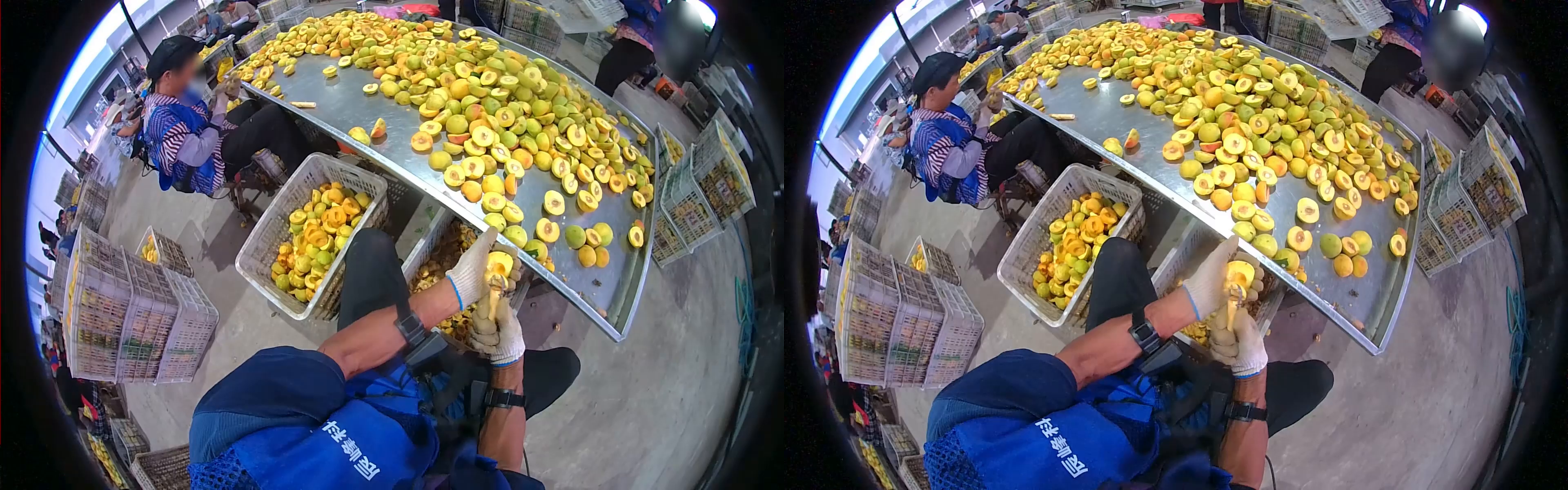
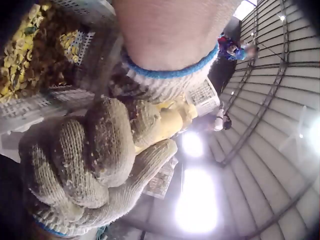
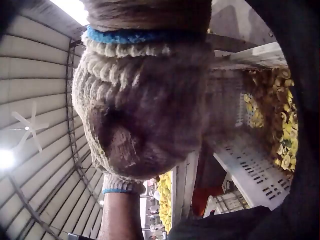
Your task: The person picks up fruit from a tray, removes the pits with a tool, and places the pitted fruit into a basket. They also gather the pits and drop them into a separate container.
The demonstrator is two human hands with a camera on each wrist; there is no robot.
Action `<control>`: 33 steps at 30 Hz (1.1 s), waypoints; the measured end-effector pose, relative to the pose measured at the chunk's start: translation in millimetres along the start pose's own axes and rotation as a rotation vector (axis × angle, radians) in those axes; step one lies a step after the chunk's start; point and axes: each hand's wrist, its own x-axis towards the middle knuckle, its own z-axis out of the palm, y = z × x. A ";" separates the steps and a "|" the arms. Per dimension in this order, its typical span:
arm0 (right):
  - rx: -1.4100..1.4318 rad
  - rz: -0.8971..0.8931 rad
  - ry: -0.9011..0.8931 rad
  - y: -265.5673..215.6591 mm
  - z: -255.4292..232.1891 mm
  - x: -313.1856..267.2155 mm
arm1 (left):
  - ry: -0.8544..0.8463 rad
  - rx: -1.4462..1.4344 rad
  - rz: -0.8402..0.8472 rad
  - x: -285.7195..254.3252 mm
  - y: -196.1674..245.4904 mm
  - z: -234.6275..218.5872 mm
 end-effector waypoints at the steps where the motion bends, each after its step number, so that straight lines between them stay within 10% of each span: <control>1: -0.001 0.000 0.000 2.5 -5.8 -1.1 | 0.061 -0.042 0.000 0.3 -0.7 2.3; 5: 0.252 -0.055 -0.194 -7.6 -19.3 -7.4 | 0.114 0.047 0.190 6.9 -8.4 -15.7; 7: -0.249 -0.043 0.181 -19.7 -9.1 -9.2 | 0.121 0.097 0.114 4.4 -5.3 -25.6; 15: -0.434 -0.319 0.384 -32.7 46.0 0.2 | -0.010 0.123 0.202 -5.2 -12.7 -39.8; 17: -0.451 -0.330 0.439 -28.7 50.0 13.6 | 0.128 0.554 0.357 -14.6 -18.0 -29.6; 27: -0.469 -0.374 0.399 2.2 30.4 46.0 | 0.301 0.404 0.287 -26.1 -17.5 -10.6; 33: -0.732 -0.828 0.469 3.1 44.1 37.8 | 0.239 0.059 0.258 -17.0 -21.4 -17.1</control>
